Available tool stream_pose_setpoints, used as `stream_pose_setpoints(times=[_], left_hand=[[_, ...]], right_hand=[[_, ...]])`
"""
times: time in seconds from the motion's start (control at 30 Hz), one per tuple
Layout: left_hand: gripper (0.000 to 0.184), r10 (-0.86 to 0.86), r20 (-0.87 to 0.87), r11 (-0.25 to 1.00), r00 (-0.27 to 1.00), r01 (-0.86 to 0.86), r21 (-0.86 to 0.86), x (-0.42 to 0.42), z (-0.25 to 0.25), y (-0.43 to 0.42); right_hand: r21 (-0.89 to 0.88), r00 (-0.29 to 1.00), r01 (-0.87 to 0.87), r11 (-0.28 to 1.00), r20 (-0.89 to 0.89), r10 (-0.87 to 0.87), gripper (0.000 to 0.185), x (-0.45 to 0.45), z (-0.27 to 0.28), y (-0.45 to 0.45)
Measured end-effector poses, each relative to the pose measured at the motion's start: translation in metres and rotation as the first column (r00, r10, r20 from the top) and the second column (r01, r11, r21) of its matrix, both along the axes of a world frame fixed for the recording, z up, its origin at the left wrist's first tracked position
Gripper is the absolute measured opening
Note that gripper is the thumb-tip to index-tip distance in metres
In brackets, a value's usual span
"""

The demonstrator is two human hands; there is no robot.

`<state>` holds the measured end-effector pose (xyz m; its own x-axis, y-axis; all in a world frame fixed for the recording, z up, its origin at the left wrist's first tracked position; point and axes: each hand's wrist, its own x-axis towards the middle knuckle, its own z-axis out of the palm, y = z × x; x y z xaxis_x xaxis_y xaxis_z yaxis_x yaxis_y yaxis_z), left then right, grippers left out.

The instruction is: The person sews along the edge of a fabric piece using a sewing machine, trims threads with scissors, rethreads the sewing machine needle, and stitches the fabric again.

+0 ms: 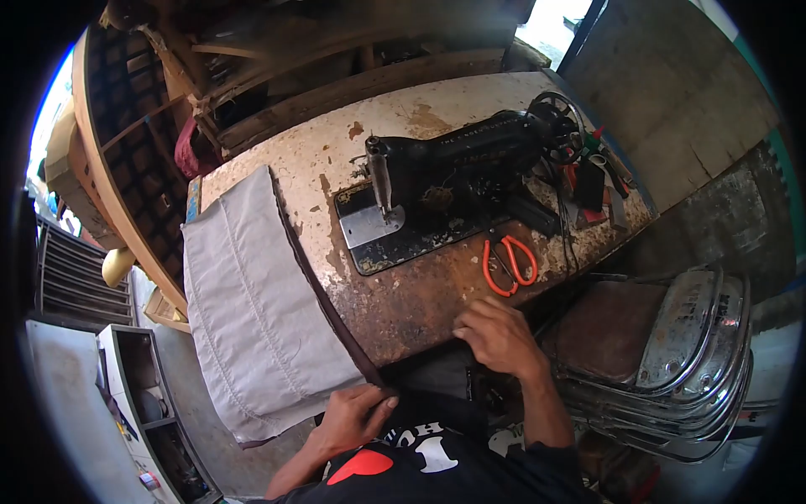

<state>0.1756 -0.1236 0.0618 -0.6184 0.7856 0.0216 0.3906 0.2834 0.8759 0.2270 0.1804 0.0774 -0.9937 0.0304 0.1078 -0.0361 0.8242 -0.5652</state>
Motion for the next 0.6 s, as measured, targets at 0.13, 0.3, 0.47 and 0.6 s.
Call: stream_pose_setpoints(times=[0.13, 0.3, 0.47, 0.6], left_hand=[[0.015, -0.071, 0.016, 0.996, 0.997, 0.07, 0.056, -0.015, 0.004, 0.013], [0.023, 0.318, 0.128, 0.932, 0.939, -0.335, 0.141, -0.104, -0.001, 0.057], [0.028, 0.395, 0.042, 0.908, 0.918, -0.397, 0.132, -0.172, 0.008, 0.104], [0.031, 0.438, 0.115, 0.886, 0.892, -0.45, 0.114, -0.178, 0.002, 0.111]], right_hand=[[0.099, 0.96, 0.274, 0.956, -0.081, -0.267, 0.011, 0.012, 0.007, 0.016], [-0.005, 0.925, 0.284, 0.959, -0.262, -0.275, 0.012, -0.024, -0.015, -0.018], [-0.164, 0.953, 0.027, 0.986, -0.293, -0.075, 0.016, -0.048, -0.038, -0.062], [-0.356, 0.931, 0.083, 0.931, -0.306, -0.2, 0.014, -0.046, -0.022, -0.037]])
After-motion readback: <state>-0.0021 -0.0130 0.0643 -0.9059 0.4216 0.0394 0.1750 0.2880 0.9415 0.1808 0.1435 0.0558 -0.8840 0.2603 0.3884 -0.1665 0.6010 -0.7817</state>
